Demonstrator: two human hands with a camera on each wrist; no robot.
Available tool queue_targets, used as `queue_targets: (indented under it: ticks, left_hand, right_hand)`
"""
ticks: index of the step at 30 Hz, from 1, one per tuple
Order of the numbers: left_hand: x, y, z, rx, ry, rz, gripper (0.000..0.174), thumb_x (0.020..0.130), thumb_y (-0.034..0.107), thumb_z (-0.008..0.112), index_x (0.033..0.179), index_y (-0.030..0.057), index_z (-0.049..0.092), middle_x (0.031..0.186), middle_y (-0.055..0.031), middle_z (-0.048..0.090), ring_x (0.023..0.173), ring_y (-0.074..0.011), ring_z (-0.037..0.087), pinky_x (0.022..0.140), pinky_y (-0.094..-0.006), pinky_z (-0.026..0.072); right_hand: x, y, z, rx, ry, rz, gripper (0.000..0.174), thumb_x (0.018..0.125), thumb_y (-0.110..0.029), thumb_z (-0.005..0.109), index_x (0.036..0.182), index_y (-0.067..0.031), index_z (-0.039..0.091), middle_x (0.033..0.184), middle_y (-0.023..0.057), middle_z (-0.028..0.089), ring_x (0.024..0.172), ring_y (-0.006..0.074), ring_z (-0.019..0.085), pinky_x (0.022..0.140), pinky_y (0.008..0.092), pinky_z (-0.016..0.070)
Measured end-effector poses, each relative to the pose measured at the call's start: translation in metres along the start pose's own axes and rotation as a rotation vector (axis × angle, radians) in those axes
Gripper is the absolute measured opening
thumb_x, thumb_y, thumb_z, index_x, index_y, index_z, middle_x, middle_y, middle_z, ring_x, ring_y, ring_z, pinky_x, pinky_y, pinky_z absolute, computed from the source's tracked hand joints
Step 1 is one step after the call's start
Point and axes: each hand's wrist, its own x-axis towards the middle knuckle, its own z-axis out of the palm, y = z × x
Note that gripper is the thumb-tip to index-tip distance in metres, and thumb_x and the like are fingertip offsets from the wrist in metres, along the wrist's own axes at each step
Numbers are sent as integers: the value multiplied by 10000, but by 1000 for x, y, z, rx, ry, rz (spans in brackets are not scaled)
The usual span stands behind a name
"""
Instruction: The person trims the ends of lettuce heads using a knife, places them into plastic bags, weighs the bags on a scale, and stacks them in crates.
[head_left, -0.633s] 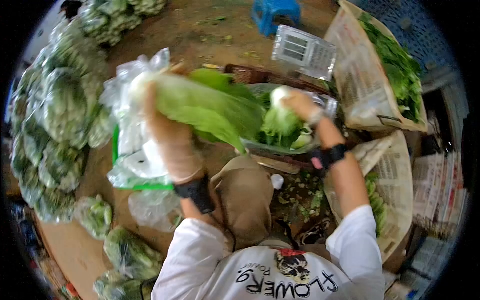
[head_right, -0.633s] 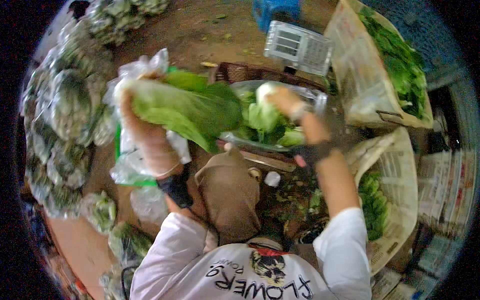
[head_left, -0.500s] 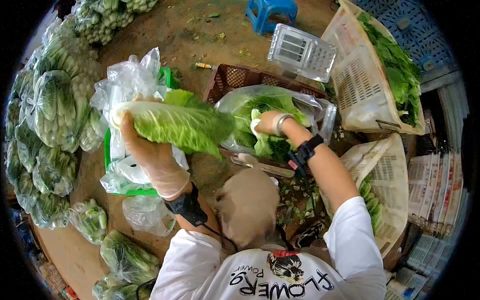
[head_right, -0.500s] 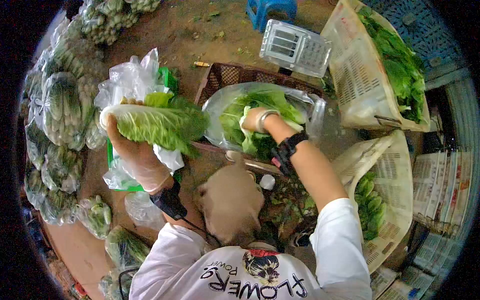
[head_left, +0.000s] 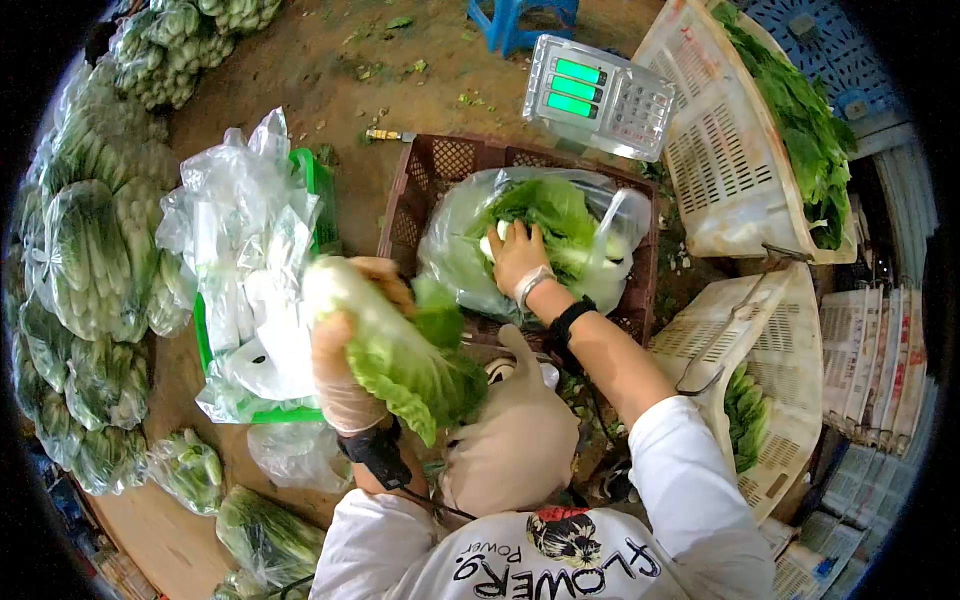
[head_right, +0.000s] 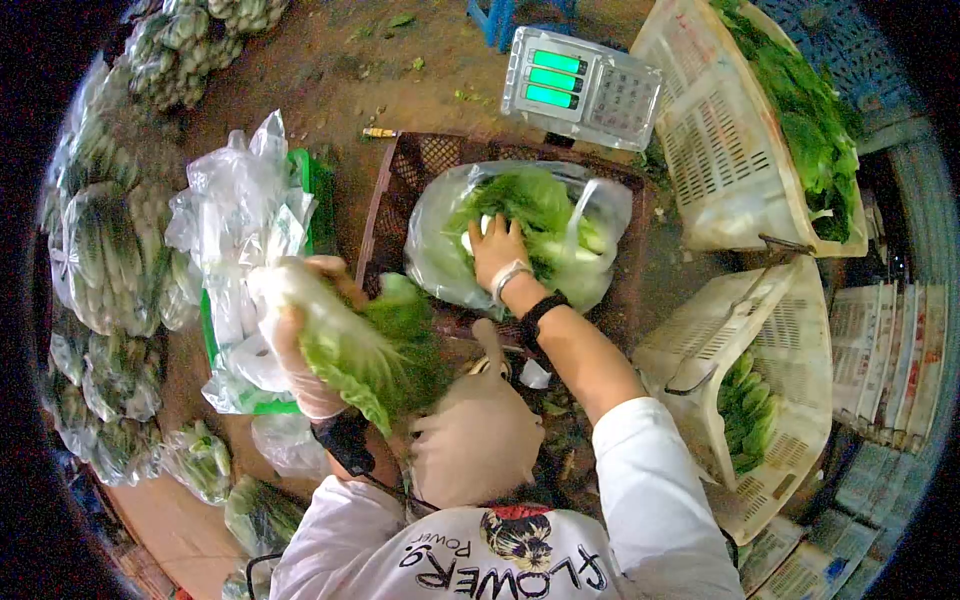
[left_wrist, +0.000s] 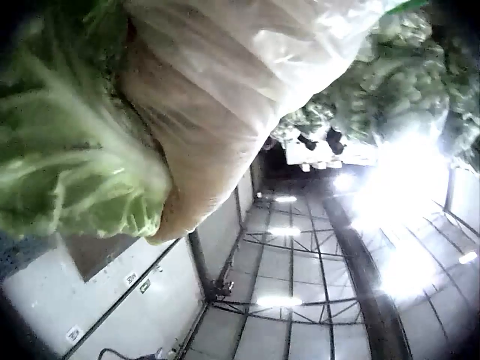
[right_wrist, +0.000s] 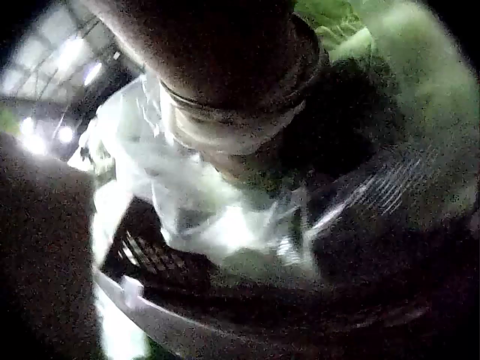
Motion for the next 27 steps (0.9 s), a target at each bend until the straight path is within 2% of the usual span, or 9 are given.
queue_targets:
  ticks: [6, 8, 9, 11, 16, 18, 21, 25, 27]
  left_hand:
    - [16, -60, 1, 283, -281, -524, 637, 850, 413, 485, 1303, -18, 365, 1082, -111, 568, 899, -186, 592, 758, -273, 501]
    - [54, -124, -38, 817, -779, 61, 545, 889, 402, 453, 1255, -2, 434, 1071, -89, 600, 910, -197, 612, 777, -284, 517]
    - [66, -135, -34, 819, -779, 72, 545, 889, 402, 453, 1255, -2, 434, 1071, -89, 600, 910, -197, 612, 777, -284, 517]
    - [90, -156, -21, 138, -177, -900, 565, 845, 467, 507, 1132, -20, 519, 995, -99, 612, 819, -207, 612, 758, -320, 496]
    - [150, -229, -41, -25, 233, -620, 580, 790, 478, 587, 1077, -26, 555, 969, -121, 595, 809, -255, 564, 739, -393, 468]
    - [177, -248, -54, 488, 727, -406, 575, 748, 407, 668, 1084, -43, 542, 980, -137, 588, 792, -263, 545, 720, -413, 452]
    - [191, -264, -95, -50, 405, -417, 411, 807, 329, 592, 1031, -8, 524, 963, -126, 579, 814, -255, 557, 744, -397, 467]
    - [159, -199, -61, -154, 347, -487, 300, 857, 285, 483, 1001, 23, 509, 984, -116, 582, 840, -265, 581, 781, -395, 482]
    - [161, -188, -58, -177, 359, -504, 296, 868, 274, 461, 1007, 18, 513, 982, -108, 589, 813, -259, 587, 776, -377, 484]
  right_hand:
    - [-15, 0, 0, 237, -26, -47, 715, 863, -467, 465, 1418, -115, 183, 1427, 176, 247, 1321, 319, 210, 1060, 469, 175]
    - [24, 28, 50, 253, -225, -214, 694, 856, -485, 471, 1411, -156, 216, 1447, 113, 237, 1319, 288, 229, 1066, 462, 174]
    - [21, 31, 47, 249, -216, -216, 694, 856, -485, 471, 1411, -156, 216, 1447, 113, 237, 1319, 288, 229, 1066, 462, 174]
    - [-4, 36, 37, 360, -124, -249, 674, 856, -465, 477, 1407, -172, 223, 1446, 95, 241, 1310, 282, 245, 1071, 457, 175]
    - [-16, 15, 93, 556, -94, -195, 613, 867, -405, 480, 1391, -169, 268, 1442, 80, 251, 1301, 272, 256, 1051, 441, 253]
    - [4, 13, 139, -206, -195, -609, 608, 886, -418, 430, 1367, -72, 295, 1277, 212, 448, 1199, 339, 401, 971, 518, 323]
    - [-58, 26, -31, 503, -406, -201, 526, 875, -371, 436, 1271, -26, 420, 1058, 214, 587, 1115, 382, 458, 905, 524, 369]
    - [-77, 49, 9, -34, 149, -192, 338, 799, -280, 491, 993, -21, 589, 1007, 196, 590, 981, 371, 495, 857, 455, 397]
    - [-64, 76, 8, 261, 210, -12, 390, 807, -299, 483, 1080, -31, 560, 1111, 196, 540, 1022, 376, 469, 906, 451, 361]
